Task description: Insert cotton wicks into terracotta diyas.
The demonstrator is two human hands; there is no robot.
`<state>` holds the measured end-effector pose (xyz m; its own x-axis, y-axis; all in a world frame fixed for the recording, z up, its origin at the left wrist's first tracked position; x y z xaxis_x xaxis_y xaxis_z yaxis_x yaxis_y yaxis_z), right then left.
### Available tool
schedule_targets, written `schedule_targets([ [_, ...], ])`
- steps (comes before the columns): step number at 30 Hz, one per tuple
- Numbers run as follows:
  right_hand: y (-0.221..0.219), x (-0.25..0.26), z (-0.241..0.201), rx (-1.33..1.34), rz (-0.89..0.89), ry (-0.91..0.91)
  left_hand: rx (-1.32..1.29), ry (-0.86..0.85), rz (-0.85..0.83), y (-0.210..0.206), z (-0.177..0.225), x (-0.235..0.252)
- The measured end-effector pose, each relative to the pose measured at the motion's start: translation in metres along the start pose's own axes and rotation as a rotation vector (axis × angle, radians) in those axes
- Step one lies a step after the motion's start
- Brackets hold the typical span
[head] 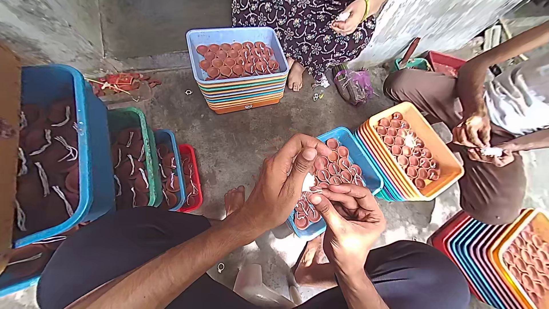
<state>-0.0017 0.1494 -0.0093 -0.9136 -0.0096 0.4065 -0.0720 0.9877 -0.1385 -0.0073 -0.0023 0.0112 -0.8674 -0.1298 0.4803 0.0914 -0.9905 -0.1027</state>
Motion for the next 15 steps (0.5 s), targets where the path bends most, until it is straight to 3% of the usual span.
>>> schedule_targets([
  [15,0.0035,0.0037,-0.0074,-0.07,-0.022,0.056,0.154,-0.104,-0.132,-0.0021,0.0018,-0.0016],
])
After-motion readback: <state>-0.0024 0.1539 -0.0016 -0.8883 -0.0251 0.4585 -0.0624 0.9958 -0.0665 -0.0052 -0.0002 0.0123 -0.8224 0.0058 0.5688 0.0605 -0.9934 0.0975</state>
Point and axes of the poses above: each hand's wrist, its own x-axis towards the middle knuckle, its own y-axis out of the back of the hand, z = x × y, the point moved 2 cm from there along x, towards the middle knuckle, and after that the axes turned 10 degrees about -x, right-handed, at the moved point
